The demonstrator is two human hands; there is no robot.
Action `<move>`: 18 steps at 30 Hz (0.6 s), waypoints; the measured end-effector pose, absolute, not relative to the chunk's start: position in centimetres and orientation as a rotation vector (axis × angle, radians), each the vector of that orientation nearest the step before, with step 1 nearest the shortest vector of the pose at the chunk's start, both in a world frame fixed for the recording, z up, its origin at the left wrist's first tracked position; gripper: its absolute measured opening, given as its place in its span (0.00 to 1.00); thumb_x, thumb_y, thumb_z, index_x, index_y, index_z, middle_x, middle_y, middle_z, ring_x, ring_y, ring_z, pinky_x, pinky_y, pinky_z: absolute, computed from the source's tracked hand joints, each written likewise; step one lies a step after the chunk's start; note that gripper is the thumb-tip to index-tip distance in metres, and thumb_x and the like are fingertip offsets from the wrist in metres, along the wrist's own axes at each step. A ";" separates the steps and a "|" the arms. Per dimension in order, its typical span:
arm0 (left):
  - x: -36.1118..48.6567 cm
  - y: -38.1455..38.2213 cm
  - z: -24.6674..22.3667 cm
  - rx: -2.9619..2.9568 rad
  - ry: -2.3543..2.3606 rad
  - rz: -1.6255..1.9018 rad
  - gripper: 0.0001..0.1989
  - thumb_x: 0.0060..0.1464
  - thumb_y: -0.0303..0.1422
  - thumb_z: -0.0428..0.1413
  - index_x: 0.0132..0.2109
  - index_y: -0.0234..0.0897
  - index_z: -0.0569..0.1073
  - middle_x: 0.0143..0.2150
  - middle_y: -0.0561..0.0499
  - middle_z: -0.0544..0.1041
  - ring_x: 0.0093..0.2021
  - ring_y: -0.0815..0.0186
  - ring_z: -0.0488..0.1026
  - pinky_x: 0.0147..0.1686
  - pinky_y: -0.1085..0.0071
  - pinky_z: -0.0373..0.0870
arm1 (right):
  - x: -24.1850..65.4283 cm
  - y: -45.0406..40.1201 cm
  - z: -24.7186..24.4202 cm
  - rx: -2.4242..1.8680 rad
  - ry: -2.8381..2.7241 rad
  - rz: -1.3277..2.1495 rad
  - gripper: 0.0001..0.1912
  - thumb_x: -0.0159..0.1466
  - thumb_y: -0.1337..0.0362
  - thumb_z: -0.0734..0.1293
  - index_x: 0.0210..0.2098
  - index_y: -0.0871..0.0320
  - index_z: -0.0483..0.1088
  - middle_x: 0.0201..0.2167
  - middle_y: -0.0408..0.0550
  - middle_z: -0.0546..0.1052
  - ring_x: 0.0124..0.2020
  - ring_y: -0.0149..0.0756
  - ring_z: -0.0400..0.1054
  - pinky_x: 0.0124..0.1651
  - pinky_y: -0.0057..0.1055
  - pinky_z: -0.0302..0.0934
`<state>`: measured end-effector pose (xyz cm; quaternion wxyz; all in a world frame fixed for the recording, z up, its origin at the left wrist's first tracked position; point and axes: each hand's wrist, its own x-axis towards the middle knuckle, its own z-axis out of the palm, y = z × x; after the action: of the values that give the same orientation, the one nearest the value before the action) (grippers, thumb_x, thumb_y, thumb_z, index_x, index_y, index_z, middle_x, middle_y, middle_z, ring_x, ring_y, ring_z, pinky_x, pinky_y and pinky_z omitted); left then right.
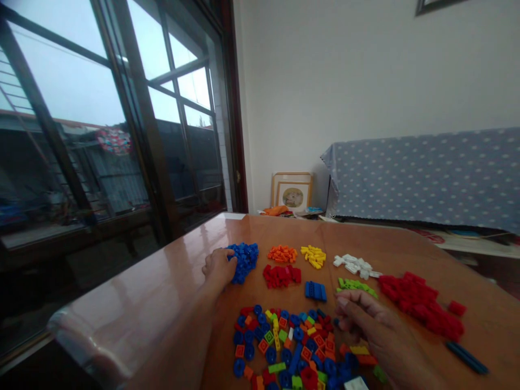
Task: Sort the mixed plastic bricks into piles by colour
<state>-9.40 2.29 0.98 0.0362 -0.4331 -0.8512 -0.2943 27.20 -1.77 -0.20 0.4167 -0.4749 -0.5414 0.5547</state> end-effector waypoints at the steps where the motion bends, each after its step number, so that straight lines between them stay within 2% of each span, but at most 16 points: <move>1: -9.2 2.3 1.0 -1.343 -2.584 -0.919 0.14 0.55 0.39 0.54 0.47 0.50 0.79 0.56 0.49 0.74 0.59 0.48 0.66 0.55 0.53 0.62 | 27.2 -1.8 -0.1 -1.187 -1.362 1.371 0.17 0.64 0.47 0.66 0.37 0.56 0.70 0.31 0.46 0.75 0.31 0.33 0.67 0.29 0.27 0.59; 5: -8.5 2.1 1.3 -1.523 -2.389 -0.993 0.14 0.57 0.39 0.54 0.49 0.46 0.77 0.56 0.48 0.74 0.59 0.52 0.64 0.57 0.58 0.60 | 27.1 -2.1 0.5 -1.150 -1.396 1.309 0.17 0.64 0.48 0.65 0.32 0.56 0.70 0.27 0.44 0.72 0.28 0.32 0.65 0.29 0.27 0.58; 9: -7.4 1.9 1.7 -1.837 -2.204 -1.065 0.13 0.58 0.36 0.53 0.48 0.41 0.77 0.52 0.47 0.77 0.55 0.58 0.69 0.58 0.64 0.61 | 26.8 -2.3 1.0 -1.145 -1.404 1.286 0.17 0.65 0.49 0.65 0.31 0.56 0.70 0.24 0.43 0.71 0.26 0.31 0.63 0.28 0.26 0.58; 13: -6.1 1.3 1.9 -2.257 -2.170 -1.046 0.12 0.56 0.31 0.52 0.45 0.38 0.77 0.44 0.49 0.80 0.45 0.63 0.74 0.47 0.71 0.68 | 26.9 -2.2 0.8 -1.170 -1.376 1.281 0.16 0.62 0.48 0.67 0.33 0.56 0.72 0.26 0.44 0.73 0.26 0.32 0.64 0.27 0.27 0.58; 16: -5.4 0.5 2.0 -2.606 -2.210 -0.817 0.13 0.51 0.27 0.52 0.43 0.36 0.78 0.38 0.51 0.81 0.38 0.65 0.76 0.37 0.75 0.69 | 27.0 -2.0 0.4 -1.199 -1.383 1.285 0.16 0.62 0.48 0.67 0.34 0.55 0.72 0.26 0.43 0.73 0.26 0.31 0.64 0.27 0.26 0.58; 18: -5.3 -0.1 2.1 -2.797 -2.191 -0.622 0.14 0.48 0.26 0.53 0.42 0.36 0.78 0.37 0.51 0.81 0.36 0.65 0.76 0.33 0.76 0.68 | 27.0 -2.0 0.3 -1.212 -1.400 1.287 0.16 0.63 0.48 0.67 0.34 0.55 0.72 0.25 0.43 0.73 0.26 0.30 0.64 0.28 0.26 0.58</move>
<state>-5.30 -0.07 2.14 -0.2307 -0.7545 -0.5911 -0.1677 26.98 -1.99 0.31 0.4289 -0.4855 -0.5609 0.5155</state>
